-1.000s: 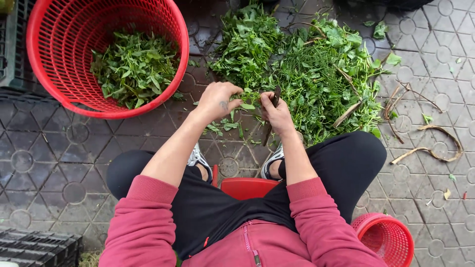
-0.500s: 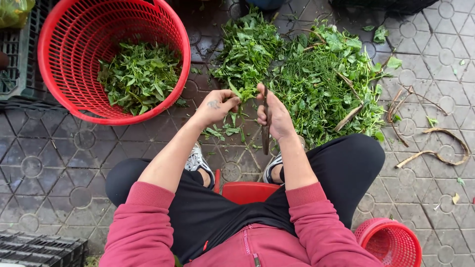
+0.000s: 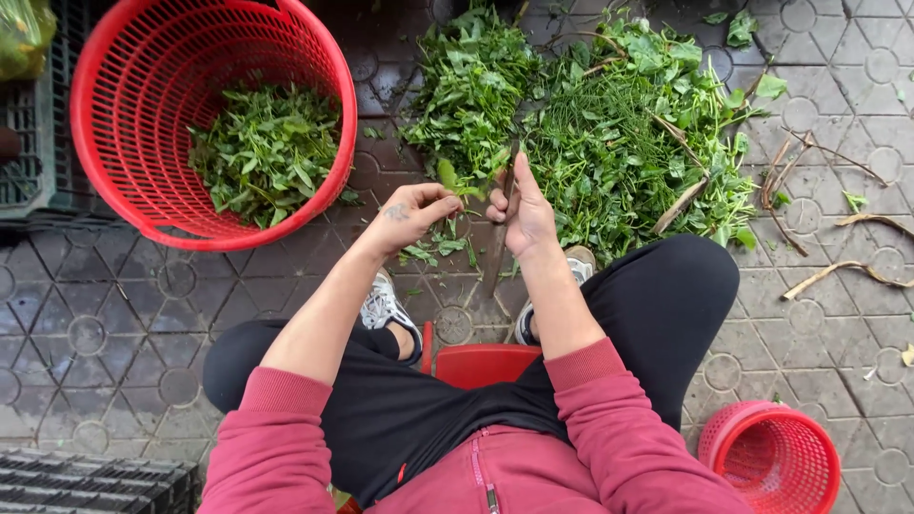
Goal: Sorting and trimming leafy green vegetables by hand and with a small knife, placing the cleaned greens into a red basket.
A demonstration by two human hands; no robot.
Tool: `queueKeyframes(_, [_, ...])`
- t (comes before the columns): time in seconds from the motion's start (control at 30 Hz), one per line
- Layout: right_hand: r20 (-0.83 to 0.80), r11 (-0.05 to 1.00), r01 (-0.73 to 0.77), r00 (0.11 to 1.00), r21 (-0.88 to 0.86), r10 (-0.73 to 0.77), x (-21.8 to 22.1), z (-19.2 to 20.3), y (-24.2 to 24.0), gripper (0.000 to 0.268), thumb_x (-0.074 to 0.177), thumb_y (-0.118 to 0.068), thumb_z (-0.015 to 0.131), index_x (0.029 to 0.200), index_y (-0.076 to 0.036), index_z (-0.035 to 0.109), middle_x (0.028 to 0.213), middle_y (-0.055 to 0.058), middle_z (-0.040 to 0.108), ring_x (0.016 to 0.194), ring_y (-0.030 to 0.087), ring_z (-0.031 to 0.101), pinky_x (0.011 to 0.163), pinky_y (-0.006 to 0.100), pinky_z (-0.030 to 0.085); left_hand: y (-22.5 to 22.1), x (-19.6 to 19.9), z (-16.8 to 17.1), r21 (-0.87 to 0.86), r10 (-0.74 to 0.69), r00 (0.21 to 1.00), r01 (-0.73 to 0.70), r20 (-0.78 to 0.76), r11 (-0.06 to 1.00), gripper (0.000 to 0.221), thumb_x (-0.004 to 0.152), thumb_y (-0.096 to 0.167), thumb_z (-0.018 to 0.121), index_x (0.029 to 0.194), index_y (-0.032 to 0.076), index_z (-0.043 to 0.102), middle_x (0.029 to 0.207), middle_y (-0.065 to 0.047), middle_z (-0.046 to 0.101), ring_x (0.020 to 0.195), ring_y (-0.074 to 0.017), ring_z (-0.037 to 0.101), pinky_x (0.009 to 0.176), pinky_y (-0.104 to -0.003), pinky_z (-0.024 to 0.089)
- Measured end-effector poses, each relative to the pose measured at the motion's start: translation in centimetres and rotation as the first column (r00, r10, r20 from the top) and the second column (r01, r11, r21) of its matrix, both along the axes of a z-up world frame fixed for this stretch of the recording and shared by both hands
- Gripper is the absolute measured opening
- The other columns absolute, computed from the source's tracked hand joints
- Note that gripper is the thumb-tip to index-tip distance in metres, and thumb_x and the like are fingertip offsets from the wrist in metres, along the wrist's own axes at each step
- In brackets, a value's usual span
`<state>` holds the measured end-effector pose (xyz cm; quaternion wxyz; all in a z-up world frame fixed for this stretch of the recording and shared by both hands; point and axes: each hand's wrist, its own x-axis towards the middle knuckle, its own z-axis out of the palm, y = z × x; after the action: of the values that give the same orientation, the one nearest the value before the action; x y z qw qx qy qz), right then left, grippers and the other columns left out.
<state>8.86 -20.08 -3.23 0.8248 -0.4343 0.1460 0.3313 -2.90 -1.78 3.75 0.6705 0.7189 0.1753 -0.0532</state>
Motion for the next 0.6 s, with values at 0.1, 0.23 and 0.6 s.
queueKeyframes(0.1, [-0.052,0.997,-0.013,0.998,0.076,0.017,0.4,1.4,-0.2,0.037,0.102,-0.055,0.078,0.103,-0.018,0.075,0.09,-0.004,0.068,0.06,0.008,0.054,0.047,0.02,0.039,1.0,0.5,-4.2,-0.14,0.132,0.982,-0.113,0.133,0.984,0.013,0.105,0.022,0.079,0.103,0.01,0.084,0.106,-0.002,0.073,0.103,-0.0104,0.06,0.098,-0.032,0.05])
queueKeyframes(0.23, [-0.047,0.993,-0.004,0.999,0.122,0.009,1.3,1.0,-1.0,0.048,0.103,-0.063,0.071,0.129,-0.023,0.075,0.098,-0.004,0.072,0.064,0.006,0.052,0.052,0.018,0.038,1.0,0.9,-4.1,-0.467,0.322,0.941,-0.239,0.105,0.851,0.012,0.109,0.019,0.077,0.112,0.008,0.079,0.11,-0.003,0.076,0.105,-0.0096,0.067,0.101,-0.027,0.055])
queueKeyframes(0.6, [0.156,0.995,-0.075,0.984,-0.061,0.084,0.4,0.7,-1.0,0.061,0.109,-0.053,0.071,0.157,-0.018,0.055,0.153,0.015,0.068,0.064,0.013,0.067,0.049,0.022,0.043,0.1,2.4,-2.6,-0.491,0.378,0.916,-0.271,0.132,0.828,0.018,0.107,0.021,0.079,0.107,0.003,0.08,0.122,-0.008,0.075,0.109,-0.0119,0.069,0.099,-0.031,0.06])
